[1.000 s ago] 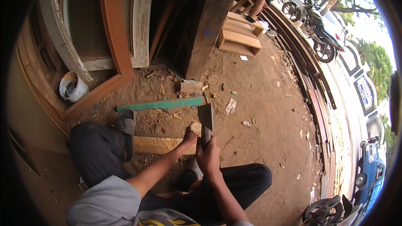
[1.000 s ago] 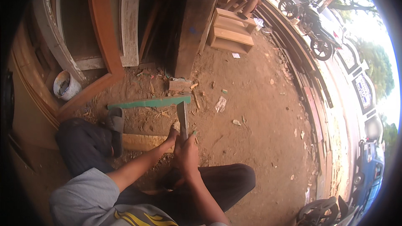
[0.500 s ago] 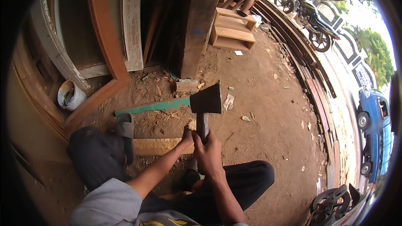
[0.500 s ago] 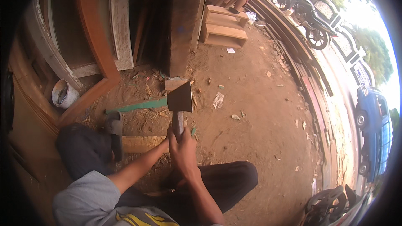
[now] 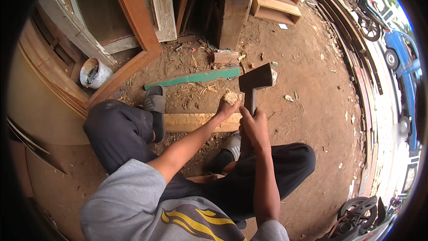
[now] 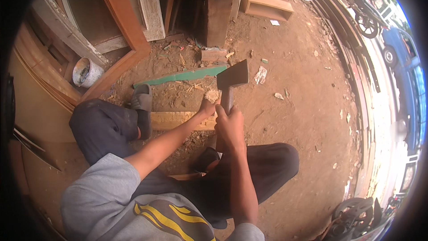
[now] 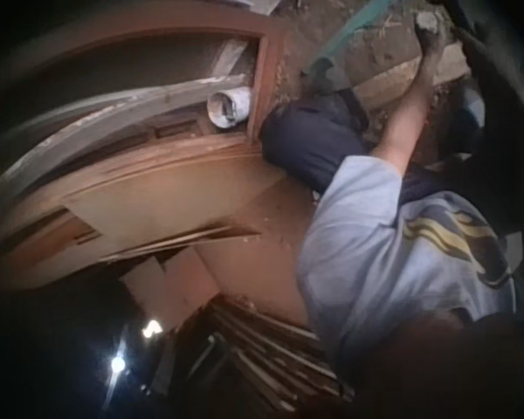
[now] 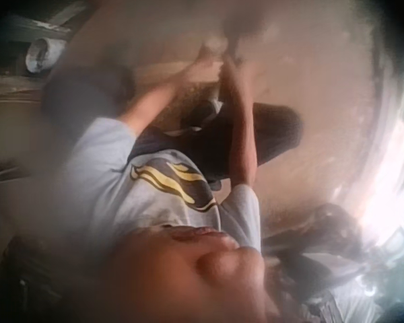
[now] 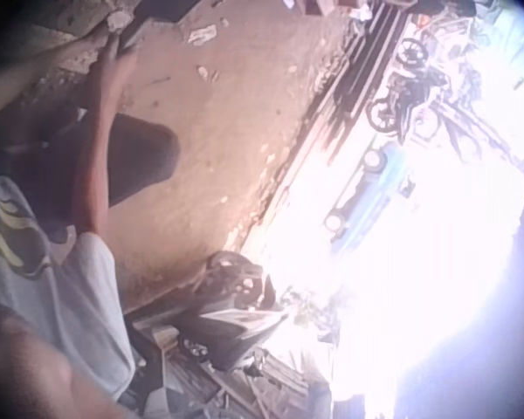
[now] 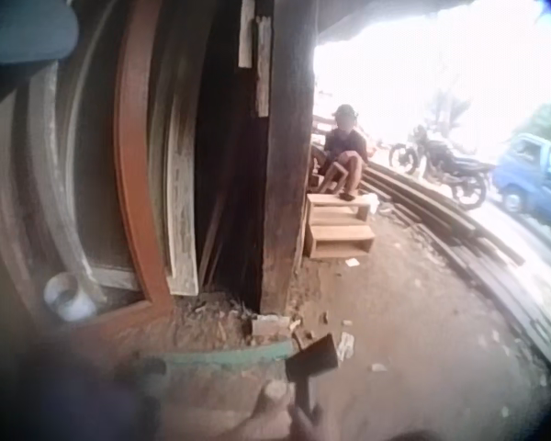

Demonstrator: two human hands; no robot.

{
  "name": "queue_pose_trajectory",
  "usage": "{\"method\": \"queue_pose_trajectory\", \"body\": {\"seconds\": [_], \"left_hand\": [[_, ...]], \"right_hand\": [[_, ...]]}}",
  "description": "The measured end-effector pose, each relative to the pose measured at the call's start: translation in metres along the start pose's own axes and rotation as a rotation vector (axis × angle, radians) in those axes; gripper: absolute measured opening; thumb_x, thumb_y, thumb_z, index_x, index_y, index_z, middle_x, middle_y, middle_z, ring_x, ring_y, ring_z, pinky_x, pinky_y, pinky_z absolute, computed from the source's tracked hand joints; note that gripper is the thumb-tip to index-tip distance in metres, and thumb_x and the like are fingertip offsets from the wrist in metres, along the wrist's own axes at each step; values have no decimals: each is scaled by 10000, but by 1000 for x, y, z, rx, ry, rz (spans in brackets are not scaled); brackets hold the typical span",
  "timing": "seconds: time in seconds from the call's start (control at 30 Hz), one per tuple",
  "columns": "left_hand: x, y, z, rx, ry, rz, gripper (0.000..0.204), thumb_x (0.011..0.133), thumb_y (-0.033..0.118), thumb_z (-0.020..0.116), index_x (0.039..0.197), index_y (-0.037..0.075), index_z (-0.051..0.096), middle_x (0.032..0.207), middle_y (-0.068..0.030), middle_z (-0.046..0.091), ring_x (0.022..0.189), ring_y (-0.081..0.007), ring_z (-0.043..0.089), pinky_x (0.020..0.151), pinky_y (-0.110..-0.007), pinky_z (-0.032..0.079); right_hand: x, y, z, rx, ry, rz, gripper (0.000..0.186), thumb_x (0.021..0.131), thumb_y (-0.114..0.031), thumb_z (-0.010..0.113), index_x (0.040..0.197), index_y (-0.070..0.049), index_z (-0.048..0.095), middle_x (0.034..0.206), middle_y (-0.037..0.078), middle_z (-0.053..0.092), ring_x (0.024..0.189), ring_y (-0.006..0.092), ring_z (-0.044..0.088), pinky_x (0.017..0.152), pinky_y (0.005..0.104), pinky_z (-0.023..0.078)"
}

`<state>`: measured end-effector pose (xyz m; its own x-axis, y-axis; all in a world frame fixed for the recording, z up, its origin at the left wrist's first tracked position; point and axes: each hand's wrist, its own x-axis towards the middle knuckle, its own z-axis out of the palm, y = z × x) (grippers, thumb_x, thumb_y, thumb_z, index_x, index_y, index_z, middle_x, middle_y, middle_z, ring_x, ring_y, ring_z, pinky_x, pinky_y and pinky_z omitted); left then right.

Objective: The person sits on the ground and uses a small axe to repeatedly strike and shape a small piece of wood held in their left hand. Wood chips accumulate on the ground as the person continues to carve the wood.

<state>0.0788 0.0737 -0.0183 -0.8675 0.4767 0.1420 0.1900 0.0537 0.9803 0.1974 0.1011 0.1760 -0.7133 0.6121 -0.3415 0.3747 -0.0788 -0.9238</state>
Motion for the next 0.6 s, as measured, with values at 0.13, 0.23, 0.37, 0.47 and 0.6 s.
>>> {"method": "queue_pose_trajectory", "body": {"seconds": [0.13, 0.23, 0.37, 0.47, 0.6], "left_hand": [[11, -1, -10, 47, 14, 1, 262, 705, 198, 585, 866, -9, 572, 815, -150, 619, 762, -268, 604, 658, -362, 470], [7, -2, -8, 68, 97, 18, 259, 707, 206, 587, 841, -15, 578, 787, -153, 621, 727, -263, 607, 633, -355, 471], [-1, -16, -8, 55, 93, 17, 240, 715, 197, 581, 827, -16, 582, 777, -153, 625, 710, -258, 611, 621, -349, 471], [3, -19, -5, 32, 47, 55, 246, 710, 191, 584, 862, -2, 579, 827, -152, 622, 772, -282, 605, 655, -368, 470], [-3, -21, -3, 82, 91, 130, 227, 709, 177, 583, 859, 7, 580, 812, -152, 618, 763, -307, 601, 650, -374, 471]], "right_hand": [[-2, -3, -15, 22, 53, 15, 229, 825, -213, 553, 732, -21, 472, 528, 19, 467, 399, 105, 462, 357, 256, 371], [-4, -2, -20, 41, 69, 25, 226, 825, -221, 554, 748, -25, 471, 532, 19, 469, 399, 107, 466, 357, 255, 374], [-10, -7, -19, 46, 41, 46, 228, 825, -225, 559, 752, -30, 468, 534, 18, 468, 402, 105, 466, 359, 251, 372], [-20, -22, -17, 56, 18, 19, 239, 832, -232, 561, 743, -35, 459, 534, 13, 465, 405, 97, 463, 362, 242, 368], [-35, -61, -9, 95, 54, -163, 257, 849, -248, 555, 739, -39, 454, 534, 3, 460, 411, 81, 454, 370, 226, 360]]}}
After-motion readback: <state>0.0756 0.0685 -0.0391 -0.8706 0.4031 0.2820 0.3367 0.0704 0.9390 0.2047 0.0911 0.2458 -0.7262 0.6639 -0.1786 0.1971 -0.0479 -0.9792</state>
